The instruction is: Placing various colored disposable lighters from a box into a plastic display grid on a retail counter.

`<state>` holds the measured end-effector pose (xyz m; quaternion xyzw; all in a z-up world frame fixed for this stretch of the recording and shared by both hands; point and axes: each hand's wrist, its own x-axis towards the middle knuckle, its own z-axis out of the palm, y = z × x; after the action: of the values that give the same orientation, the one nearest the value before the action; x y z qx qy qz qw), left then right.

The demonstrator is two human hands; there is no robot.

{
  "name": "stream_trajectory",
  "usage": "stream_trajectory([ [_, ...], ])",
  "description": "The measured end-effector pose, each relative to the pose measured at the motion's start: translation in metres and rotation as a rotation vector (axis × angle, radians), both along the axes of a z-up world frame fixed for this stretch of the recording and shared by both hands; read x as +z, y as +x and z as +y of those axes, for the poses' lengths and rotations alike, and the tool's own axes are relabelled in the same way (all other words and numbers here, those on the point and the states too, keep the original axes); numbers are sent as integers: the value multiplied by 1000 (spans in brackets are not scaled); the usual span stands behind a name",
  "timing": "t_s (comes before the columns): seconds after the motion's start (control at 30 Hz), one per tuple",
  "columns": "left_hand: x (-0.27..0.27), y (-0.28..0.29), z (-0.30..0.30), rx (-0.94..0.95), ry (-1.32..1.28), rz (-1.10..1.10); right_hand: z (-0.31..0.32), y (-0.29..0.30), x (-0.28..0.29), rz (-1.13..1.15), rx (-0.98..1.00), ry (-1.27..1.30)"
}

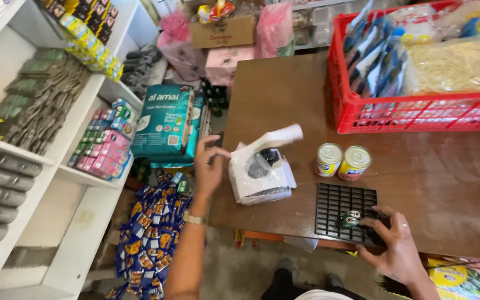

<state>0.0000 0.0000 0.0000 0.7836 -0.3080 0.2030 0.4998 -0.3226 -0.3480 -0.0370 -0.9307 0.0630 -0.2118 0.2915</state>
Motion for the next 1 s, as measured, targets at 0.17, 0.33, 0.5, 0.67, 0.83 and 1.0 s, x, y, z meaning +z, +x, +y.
stream_trajectory([
  [0.17,67,-96,-79,41,417,-46,-9,8,1,30,51,31],
  [0.33,19,-111,-94,149,702,-79,7,8,4,50,68,35],
  [0.5,-16,-101,-57,-120,569,-279,35,19,7,18,84,-52],
  [0.67,-64,-104,-46,-85,-323,1,47,34,6,-26,62,-72],
  [0.83,-26,-102,-50,203,-1066,393,41,33,37,-33,92,-20],
  [1.0,-61,-71,-32,-365,-1517,559,74,52,71,-159,131,135],
])
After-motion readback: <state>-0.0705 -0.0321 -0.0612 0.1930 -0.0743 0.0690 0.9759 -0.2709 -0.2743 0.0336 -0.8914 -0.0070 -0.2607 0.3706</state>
